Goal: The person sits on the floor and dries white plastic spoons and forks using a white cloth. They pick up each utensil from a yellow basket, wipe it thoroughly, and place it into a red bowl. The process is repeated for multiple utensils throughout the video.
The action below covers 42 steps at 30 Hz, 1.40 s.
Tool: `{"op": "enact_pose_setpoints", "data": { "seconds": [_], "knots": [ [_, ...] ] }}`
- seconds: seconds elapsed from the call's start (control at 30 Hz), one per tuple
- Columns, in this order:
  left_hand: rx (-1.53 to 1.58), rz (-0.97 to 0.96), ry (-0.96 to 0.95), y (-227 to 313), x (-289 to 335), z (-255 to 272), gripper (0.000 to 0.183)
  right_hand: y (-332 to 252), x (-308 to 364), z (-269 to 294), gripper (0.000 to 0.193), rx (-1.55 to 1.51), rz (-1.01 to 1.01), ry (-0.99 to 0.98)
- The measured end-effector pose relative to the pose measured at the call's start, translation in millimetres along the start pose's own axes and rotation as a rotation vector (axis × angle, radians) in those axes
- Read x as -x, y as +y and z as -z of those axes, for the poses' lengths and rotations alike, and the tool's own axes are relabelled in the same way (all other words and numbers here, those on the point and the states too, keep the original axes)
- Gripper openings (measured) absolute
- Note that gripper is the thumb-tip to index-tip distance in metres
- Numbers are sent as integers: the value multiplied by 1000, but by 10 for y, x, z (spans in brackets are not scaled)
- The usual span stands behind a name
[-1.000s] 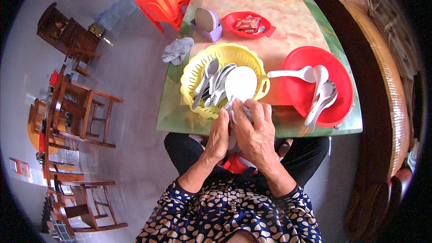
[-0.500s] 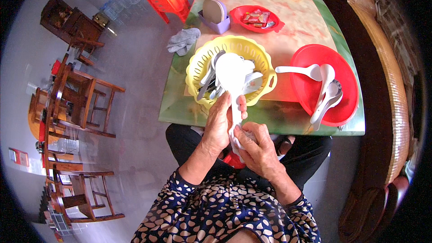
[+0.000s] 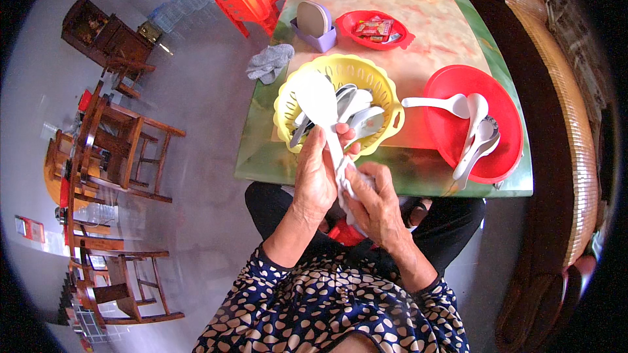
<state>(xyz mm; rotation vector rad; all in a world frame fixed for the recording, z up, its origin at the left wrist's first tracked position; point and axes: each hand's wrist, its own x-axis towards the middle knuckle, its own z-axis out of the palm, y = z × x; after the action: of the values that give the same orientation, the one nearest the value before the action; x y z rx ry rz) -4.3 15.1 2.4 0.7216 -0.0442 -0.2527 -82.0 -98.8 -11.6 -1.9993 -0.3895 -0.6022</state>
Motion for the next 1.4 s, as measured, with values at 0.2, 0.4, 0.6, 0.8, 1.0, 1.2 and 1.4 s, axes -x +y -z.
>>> {"op": "enact_pose_setpoints", "data": {
  "seconds": [0.2, 0.4, 0.6, 0.8, 1.0, 1.2, 1.4],
  "knots": [
    [-61, 31, -3, 28, 2, 19, 29, 2, 55, 216, 46, -88, 38, -151],
    [-225, 55, 21, -75, 183, -51, 39, -3, -286, 75, 43, 160, 109, 107],
    [-523, -20, 65, -139, 209, 133, 38, 193, -487, 110, 39, 147, 55, 69],
    [-620, 153, 41, 10, 299, -13, 34, 167, -592, 124, 35, 147, 81, 253],
    [-731, 194, -67, 23, 414, -54, 30, 117, -714, 221, 38, 148, 266, 99],
    [-721, 247, -72, 40, 430, -154, 30, 237, -749, 99, 43, 268, 130, 378],
    [-659, 281, -40, 9, 437, -135, 29, 415, -699, -20, 29, 92, -153, 563]
  ]
}}
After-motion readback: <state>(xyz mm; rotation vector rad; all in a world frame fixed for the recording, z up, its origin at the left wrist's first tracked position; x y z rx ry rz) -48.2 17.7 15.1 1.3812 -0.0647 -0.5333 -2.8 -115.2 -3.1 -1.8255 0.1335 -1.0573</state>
